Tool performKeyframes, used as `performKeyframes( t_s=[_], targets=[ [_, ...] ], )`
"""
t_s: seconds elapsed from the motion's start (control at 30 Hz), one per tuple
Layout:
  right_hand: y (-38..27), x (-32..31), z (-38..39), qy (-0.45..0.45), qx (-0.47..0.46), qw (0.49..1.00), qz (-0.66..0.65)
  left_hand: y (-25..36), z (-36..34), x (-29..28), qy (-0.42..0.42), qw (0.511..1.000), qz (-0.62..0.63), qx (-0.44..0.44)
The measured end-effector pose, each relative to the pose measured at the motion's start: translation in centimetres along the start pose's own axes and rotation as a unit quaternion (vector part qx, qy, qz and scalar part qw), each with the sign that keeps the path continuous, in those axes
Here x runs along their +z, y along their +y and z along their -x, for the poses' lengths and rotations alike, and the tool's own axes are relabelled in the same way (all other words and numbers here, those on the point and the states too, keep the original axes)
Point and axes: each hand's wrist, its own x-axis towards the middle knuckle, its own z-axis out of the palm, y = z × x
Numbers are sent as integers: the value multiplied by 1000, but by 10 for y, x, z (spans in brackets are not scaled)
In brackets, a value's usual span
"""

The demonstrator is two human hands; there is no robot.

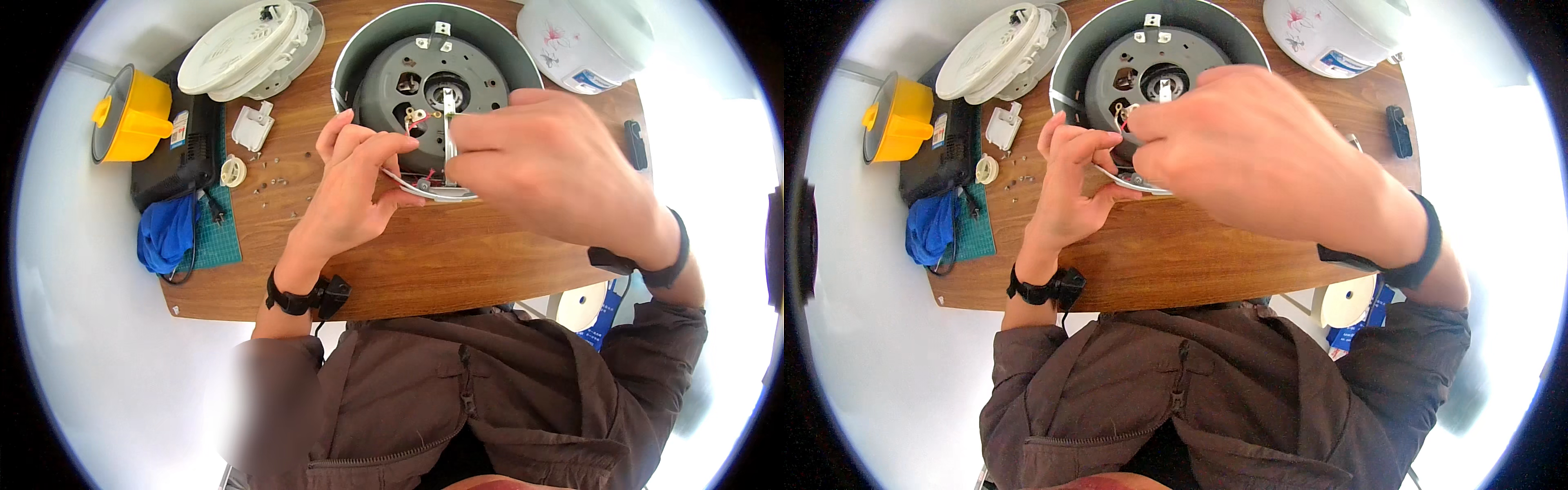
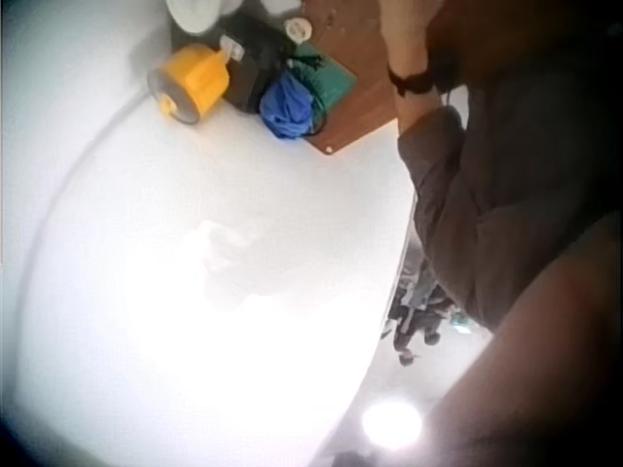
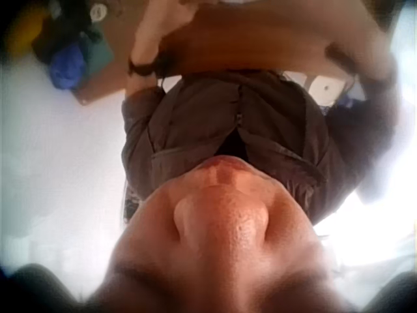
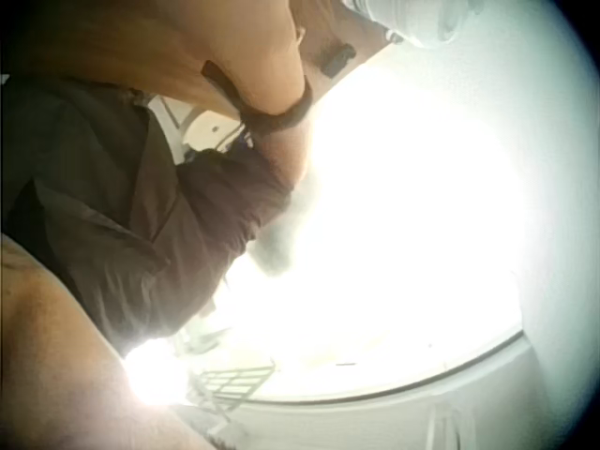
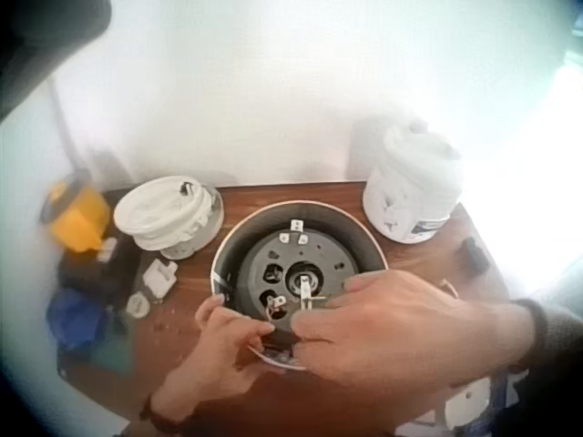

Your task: The person uses a screwdriver to tighten screws on the internal wiring of a disassembled appliance. They pick up screws from the table, align them, and secure them into the device's housing.

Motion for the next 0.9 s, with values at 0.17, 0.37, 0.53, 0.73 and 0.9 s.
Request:
performKeyframes(
  t_s=[0.17,0.37,0.53,0.73,0.9],
  targets=[
    [2,19,-15,-67,-29,997,26,0,1,-1,-22,999,-1,-27],
    [4,19,-24,-102,-37,994,23,2,0,-4,-44,998,11,-49],
    [1,23,-26,-60,-26,997,38,-4,4,0,-28,999,6,-26],
    [2,29,-32,-32,-35,999,7,-9,9,8,21,998,52,8],
    [2,24,-39,-100,-28,995,2,-10,10,10,45,996,74,29]
  ],
)
